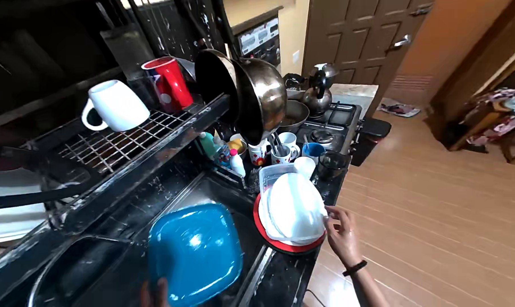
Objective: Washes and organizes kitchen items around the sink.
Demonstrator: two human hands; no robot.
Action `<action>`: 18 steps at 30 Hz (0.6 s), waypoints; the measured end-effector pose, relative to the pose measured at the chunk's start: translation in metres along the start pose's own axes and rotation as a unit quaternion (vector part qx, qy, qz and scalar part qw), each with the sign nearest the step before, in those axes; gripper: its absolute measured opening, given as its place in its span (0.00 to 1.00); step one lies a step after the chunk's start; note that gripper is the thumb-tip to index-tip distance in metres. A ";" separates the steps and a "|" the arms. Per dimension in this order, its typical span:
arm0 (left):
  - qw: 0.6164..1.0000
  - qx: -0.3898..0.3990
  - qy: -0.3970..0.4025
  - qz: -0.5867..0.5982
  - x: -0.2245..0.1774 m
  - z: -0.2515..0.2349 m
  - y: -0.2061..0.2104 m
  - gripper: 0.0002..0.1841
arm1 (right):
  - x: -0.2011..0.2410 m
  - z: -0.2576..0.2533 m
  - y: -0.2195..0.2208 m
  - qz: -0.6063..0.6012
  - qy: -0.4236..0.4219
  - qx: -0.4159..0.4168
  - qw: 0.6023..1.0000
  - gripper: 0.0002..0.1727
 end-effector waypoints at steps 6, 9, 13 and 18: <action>0.990 0.102 -0.048 0.087 -0.056 0.038 0.173 0.21 | -0.011 -0.007 0.012 -0.022 0.010 0.024 0.999 0.21; 0.985 0.139 -0.005 0.098 -0.059 0.054 0.229 0.23 | -0.021 -0.024 0.011 -0.014 -0.008 0.026 1.000 0.21; 0.980 0.168 -0.027 0.100 -0.033 0.075 0.269 0.24 | -0.020 -0.093 -0.002 0.014 -0.040 0.014 0.999 0.22; 0.980 0.190 -0.013 0.054 -0.014 0.084 0.275 0.28 | 0.005 -0.155 -0.005 0.005 -0.128 -0.046 0.991 0.24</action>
Point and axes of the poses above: each hand's wrist, its own z-axis away from the middle knuckle, its own y-axis out of the palm, x = y × z, the point moved 6 cm from there along -z, towards the middle knuckle, and after that the axes turned 13 degrees about -x, right-handed, at the moved point
